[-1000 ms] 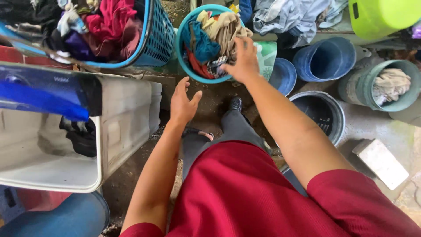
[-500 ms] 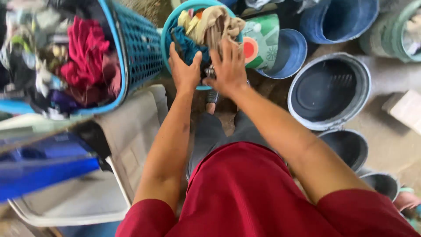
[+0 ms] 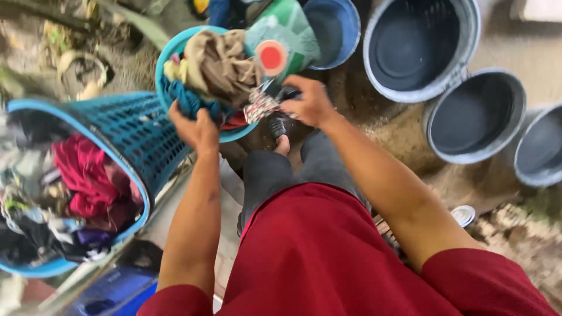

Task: The recorder is washing laundry using a small washing machine and hand-washing clothes in basins.

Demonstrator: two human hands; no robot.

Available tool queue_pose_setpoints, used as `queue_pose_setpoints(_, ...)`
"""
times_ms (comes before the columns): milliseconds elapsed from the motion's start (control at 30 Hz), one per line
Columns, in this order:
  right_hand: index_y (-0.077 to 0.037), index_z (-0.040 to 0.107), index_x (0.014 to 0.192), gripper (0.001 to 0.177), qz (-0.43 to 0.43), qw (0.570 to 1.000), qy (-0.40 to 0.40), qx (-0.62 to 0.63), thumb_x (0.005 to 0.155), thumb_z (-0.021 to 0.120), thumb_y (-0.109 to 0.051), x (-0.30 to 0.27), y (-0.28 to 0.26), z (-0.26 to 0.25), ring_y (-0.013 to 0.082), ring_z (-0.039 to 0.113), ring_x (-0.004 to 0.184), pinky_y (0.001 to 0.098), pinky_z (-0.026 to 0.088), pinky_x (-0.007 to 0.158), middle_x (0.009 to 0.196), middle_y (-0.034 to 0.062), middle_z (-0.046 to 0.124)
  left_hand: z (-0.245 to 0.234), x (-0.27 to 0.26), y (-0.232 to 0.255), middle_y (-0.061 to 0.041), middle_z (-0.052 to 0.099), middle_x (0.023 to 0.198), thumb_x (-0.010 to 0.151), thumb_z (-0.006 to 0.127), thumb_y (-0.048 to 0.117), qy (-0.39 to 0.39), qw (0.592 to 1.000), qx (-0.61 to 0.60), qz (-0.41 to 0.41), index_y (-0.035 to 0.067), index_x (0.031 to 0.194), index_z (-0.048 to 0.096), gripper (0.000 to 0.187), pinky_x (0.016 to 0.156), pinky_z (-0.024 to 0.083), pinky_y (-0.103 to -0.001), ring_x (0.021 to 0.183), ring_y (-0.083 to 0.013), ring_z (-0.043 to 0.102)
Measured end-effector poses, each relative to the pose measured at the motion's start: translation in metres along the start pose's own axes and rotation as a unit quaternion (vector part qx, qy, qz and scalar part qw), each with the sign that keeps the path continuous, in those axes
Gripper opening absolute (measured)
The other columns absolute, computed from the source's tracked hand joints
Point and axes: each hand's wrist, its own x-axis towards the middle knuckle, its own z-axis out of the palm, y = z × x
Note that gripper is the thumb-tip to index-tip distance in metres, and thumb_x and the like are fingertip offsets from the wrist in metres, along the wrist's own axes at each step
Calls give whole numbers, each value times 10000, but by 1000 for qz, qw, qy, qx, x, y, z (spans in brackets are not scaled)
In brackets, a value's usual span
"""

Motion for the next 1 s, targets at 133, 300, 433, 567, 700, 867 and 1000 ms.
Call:
queue_pose_setpoints(133,-38,721,978,231,116,970,109,185,781,730,-160,-46,52,-57,107,608,738,291,494,675,833,17,688,-20,-21,33,-176,578,1360,866,573,-41,-35,990,-118,73,-55,1428,483,570,1165,432,-360,1253,-286,578)
queue_pose_setpoints(300,16,704,1057,224,157,873,369,278,859,715,-88,-107,156,-124,104,627,761,262,506,692,885,9,689,-18,-56,121,-127,553,1361,868,510,-80,-149,954,-232,117,-45,1418,459,554,1129,450,-329,1211,-214,563)
queue_pose_setpoints(433,10,702,1000,209,241,800,458,305,825,710,-104,-136,199,-173,153,636,676,326,538,583,823,29,695,33,-90,164,-132,559,1326,819,504,-143,-191,939,-146,246,-49,1400,509,589,1200,399,-338,1279,-238,536)
queue_pose_setpoints(567,-40,738,1019,217,380,814,432,80,852,759,-176,-159,251,-240,151,684,754,295,534,612,870,47,734,109,-151,207,-140,557,1286,792,524,-109,-307,911,-122,246,-26,1368,551,583,1130,436,-342,1241,-263,561)
queue_pose_setpoints(700,-120,666,1151,381,383,822,392,153,801,768,-231,-157,262,-310,190,716,799,424,630,607,1003,43,719,193,-216,242,-117,657,1171,789,579,-31,-375,892,40,251,72,1322,633,546,994,507,-337,1089,-274,648)
queue_pose_setpoints(867,-210,600,1364,542,409,808,296,305,855,750,-318,-169,266,-356,201,682,868,476,652,683,1116,29,672,302,-291,254,-153,669,1233,809,595,5,-416,873,14,255,94,1313,633,513,1012,509,-400,1157,-351,650)
queue_pose_setpoints(1000,-255,532,1405,597,293,803,133,501,852,755,-217,-171,224,-367,197,716,925,433,624,635,1166,-3,658,374,-335,250,-151,691,1333,801,527,7,-517,824,-27,230,131,1371,632,593,1084,526,-402,1267,-343,663)
